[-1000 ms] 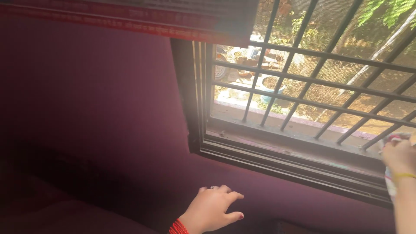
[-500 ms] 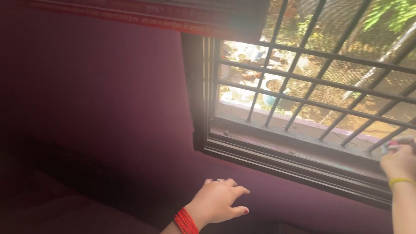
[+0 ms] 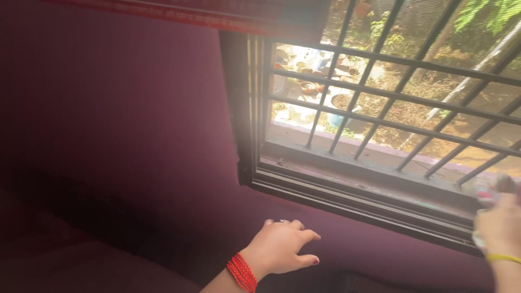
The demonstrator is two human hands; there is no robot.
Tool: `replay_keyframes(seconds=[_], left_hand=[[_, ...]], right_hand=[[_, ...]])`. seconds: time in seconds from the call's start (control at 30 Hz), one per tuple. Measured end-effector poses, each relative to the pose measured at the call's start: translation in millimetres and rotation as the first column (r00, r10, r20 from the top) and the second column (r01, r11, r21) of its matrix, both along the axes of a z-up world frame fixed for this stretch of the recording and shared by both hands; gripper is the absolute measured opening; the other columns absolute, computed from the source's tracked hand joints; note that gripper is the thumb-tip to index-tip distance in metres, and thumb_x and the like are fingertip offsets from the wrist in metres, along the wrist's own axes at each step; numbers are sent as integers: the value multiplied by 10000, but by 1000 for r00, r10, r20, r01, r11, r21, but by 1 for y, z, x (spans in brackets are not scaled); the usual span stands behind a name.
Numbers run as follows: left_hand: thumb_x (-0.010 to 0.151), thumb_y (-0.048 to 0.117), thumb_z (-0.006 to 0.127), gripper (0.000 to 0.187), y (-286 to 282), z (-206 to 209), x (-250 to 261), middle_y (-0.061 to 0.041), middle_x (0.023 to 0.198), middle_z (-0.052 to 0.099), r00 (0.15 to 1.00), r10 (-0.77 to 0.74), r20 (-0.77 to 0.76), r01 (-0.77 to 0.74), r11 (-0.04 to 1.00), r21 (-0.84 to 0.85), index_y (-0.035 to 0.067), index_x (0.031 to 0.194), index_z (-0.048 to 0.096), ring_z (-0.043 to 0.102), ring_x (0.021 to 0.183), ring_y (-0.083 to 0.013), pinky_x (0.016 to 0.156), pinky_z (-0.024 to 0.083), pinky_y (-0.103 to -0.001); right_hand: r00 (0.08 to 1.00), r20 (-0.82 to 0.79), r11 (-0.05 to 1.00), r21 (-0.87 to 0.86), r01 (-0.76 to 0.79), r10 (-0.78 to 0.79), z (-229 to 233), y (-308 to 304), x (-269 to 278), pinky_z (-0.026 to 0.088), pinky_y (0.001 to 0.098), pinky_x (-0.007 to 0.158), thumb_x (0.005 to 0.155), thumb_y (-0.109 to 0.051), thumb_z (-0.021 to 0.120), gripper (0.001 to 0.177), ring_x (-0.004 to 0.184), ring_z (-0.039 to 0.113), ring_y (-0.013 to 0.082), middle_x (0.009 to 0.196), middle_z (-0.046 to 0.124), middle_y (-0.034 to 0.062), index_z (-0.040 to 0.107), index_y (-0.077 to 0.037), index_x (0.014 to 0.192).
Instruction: Cleaning the tracks and frame of a window using a cloth.
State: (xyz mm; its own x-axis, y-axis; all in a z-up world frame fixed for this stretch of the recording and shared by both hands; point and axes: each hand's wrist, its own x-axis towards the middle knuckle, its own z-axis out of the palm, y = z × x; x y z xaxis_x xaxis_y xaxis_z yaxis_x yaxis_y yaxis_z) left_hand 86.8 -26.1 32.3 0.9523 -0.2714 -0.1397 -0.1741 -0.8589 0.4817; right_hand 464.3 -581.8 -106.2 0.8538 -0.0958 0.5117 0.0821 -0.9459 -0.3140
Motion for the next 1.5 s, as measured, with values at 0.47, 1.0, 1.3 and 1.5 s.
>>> replay_keyframes(seconds=[0.47,1.0,1.3,1.5], left_hand=[[883,535,649,572,3,2,2,-111,1329,619,999,27,28,-26,998,-50,251,1378,632,579,1235,-321,1050,387,-524],[881,534,653,566,14,-3,-11,-106,1336,621,999,40,25,-39,998,-46,252,1371,634,569,1256,-311,1055,380,-530],[882,516,661,548,18,0,-29,-93,1334,626,997,67,33,-64,996,-63,243,1356,646,571,1253,-301,1056,376,-524],[876,517,672,552,10,-5,-32,-94,1342,620,998,53,33,-51,997,-64,242,1354,648,563,1262,-302,1058,371,-534]], right_hand=[[973,19,945,235,-228,230,147,303,-160,507,550,890,834,-301,737,442,1036,670,484,1078,718,277,703,-30,1181],[982,-138,898,-438,53,-125,96,257,-61,574,541,825,960,-269,627,391,1045,733,393,1205,689,226,617,-18,1259],[878,-462,734,-638,-234,-122,134,235,-23,562,438,977,861,-307,672,416,1138,733,254,1306,712,61,714,-156,1246],[790,-595,894,-422,-151,-148,166,263,-57,499,538,992,867,-308,678,428,1225,636,338,1353,656,100,705,-138,1259]])
